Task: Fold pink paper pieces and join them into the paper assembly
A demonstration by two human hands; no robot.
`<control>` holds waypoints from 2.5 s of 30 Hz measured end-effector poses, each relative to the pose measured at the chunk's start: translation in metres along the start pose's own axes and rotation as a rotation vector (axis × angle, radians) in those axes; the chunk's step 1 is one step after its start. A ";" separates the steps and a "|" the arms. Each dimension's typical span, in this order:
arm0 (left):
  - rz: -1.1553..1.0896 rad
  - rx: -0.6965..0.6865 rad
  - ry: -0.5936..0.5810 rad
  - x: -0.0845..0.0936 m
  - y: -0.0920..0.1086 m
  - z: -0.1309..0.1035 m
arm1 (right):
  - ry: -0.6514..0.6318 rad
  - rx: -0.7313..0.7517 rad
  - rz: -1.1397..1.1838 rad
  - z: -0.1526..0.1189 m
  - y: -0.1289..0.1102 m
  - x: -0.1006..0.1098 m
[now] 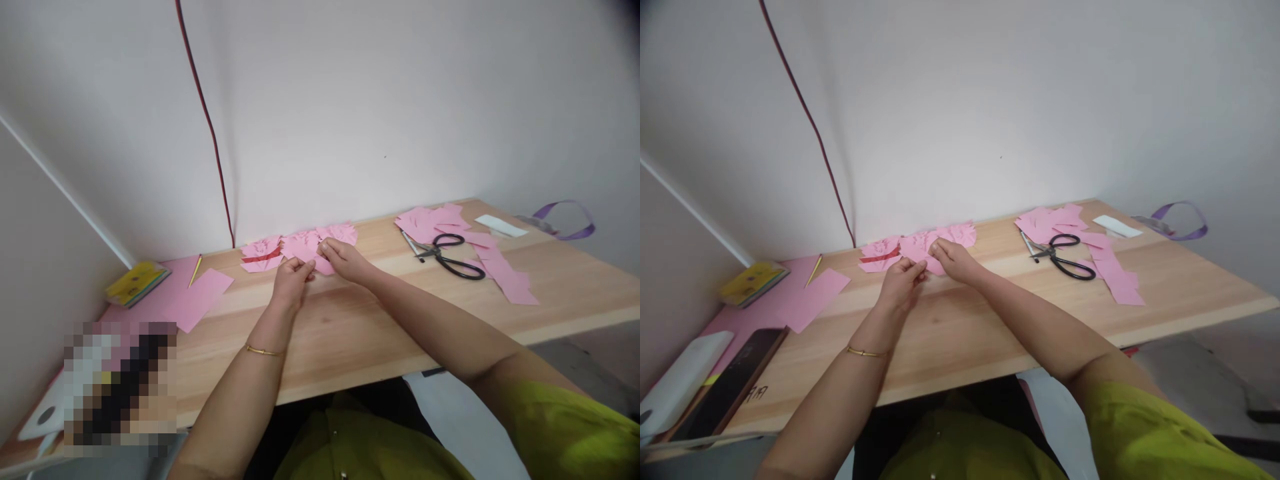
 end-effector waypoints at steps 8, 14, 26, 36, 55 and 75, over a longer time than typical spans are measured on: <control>0.020 0.002 -0.009 -0.002 0.000 -0.001 | -0.020 0.004 -0.042 -0.001 0.000 -0.004; 0.021 -0.013 -0.019 -0.002 -0.001 0.000 | -0.030 0.017 -0.054 0.000 -0.001 -0.004; -0.038 0.006 0.015 -0.001 0.000 0.000 | -0.027 0.014 -0.069 0.000 0.001 -0.004; -0.161 0.095 -0.154 -0.015 -0.010 -0.004 | -0.033 0.045 -0.162 0.000 -0.001 -0.007; 0.005 0.079 -0.290 -0.024 -0.009 -0.013 | -0.002 0.044 -0.200 -0.001 -0.007 -0.006; -0.070 0.037 -0.023 -0.005 0.000 -0.002 | 0.025 0.089 -0.180 -0.001 -0.004 -0.005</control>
Point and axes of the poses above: each hand's wrist, its own z-axis towards the middle knuckle, its own x-axis out of the back of the hand, y = z × x, the point moved 6 cm from there along z, towards the middle knuckle, and after that the axes turned 8 degrees about -x, right-handed, at the moved point
